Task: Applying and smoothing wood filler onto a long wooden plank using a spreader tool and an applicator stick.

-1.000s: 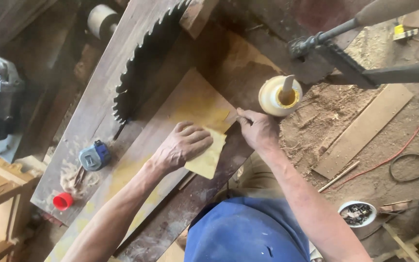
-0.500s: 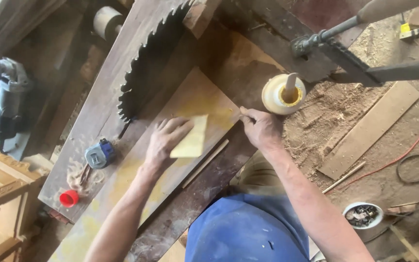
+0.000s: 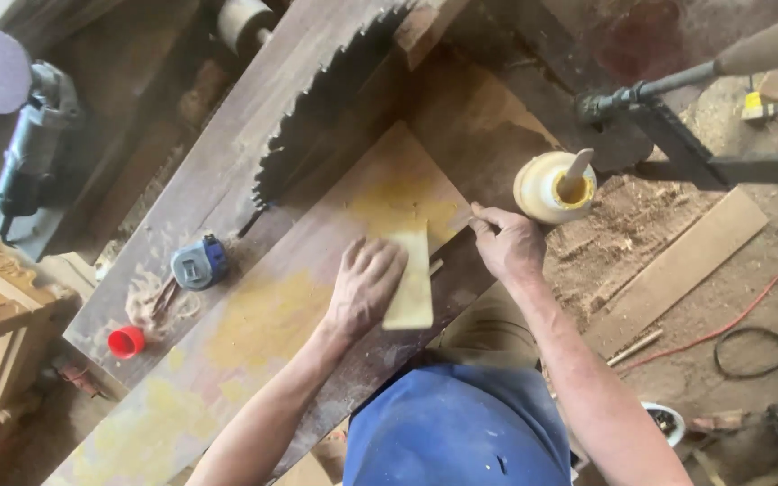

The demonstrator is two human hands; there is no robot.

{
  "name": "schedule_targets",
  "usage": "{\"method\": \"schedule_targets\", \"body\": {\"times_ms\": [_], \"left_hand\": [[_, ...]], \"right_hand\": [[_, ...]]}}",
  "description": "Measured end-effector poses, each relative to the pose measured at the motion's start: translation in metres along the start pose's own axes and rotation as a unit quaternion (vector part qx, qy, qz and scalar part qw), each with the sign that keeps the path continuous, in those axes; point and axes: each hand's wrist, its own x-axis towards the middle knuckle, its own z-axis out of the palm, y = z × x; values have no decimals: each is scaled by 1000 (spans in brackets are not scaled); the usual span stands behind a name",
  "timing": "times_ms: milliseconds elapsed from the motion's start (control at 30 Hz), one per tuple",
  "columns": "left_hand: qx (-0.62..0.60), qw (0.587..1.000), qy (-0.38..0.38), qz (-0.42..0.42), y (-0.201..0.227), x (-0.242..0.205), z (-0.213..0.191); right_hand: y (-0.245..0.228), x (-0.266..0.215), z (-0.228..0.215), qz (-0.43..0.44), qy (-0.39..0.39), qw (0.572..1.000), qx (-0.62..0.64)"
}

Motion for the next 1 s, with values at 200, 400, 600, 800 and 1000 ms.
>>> {"method": "schedule_targets", "body": {"times_ms": [200, 400, 600, 800, 1000], "left_hand": [[-245, 945, -52, -210, -6, -95, -36], [-367, 523, 278, -717, 35, -57, -68], [-350, 624, 218, -664, 55, 17, -21], [-448, 595, 254, -617, 39, 85, 34], [-380, 755, 260, -467, -8, 66, -5]], "right_hand": [[0, 2, 2, 9, -11, 1000, 5], [6, 2, 3, 20, -12, 1000, -1], [-4, 1, -3, 32, -14, 999, 3], [-15, 1, -5, 40, -41, 998, -13], [-30, -9, -15, 79, -52, 995, -28]]}}
